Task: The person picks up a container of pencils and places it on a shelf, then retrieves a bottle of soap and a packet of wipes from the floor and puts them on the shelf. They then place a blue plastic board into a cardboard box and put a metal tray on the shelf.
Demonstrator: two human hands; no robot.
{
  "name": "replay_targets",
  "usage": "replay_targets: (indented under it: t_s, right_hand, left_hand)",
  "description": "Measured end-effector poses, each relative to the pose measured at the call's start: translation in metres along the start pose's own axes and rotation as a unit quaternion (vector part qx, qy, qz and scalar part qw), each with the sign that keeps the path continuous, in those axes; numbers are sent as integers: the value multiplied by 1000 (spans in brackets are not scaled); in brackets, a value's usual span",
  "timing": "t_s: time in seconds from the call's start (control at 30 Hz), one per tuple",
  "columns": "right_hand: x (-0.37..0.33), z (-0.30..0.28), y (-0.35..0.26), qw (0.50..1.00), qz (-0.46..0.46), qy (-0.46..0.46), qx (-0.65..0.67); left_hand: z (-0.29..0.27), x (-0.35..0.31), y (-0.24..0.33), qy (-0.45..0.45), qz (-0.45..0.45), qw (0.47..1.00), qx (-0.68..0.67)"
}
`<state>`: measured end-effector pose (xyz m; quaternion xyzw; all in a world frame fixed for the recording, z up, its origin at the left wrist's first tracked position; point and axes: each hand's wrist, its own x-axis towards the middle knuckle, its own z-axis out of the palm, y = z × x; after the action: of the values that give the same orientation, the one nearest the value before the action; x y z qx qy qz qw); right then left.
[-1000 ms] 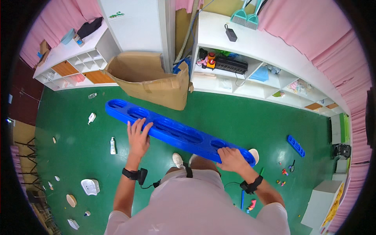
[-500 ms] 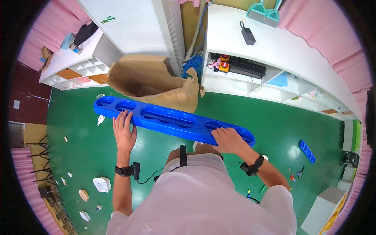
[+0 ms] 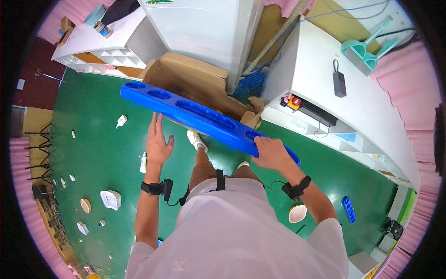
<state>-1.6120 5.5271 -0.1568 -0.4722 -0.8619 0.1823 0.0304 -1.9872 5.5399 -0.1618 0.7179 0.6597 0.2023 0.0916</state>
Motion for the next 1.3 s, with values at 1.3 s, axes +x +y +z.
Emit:
replay_targets:
  t_s: [1.3]
  right_hand:
    - [398, 263, 43, 943, 151, -296, -36]
  left_hand:
    - [157, 40, -169, -223, -68, 969, -81]
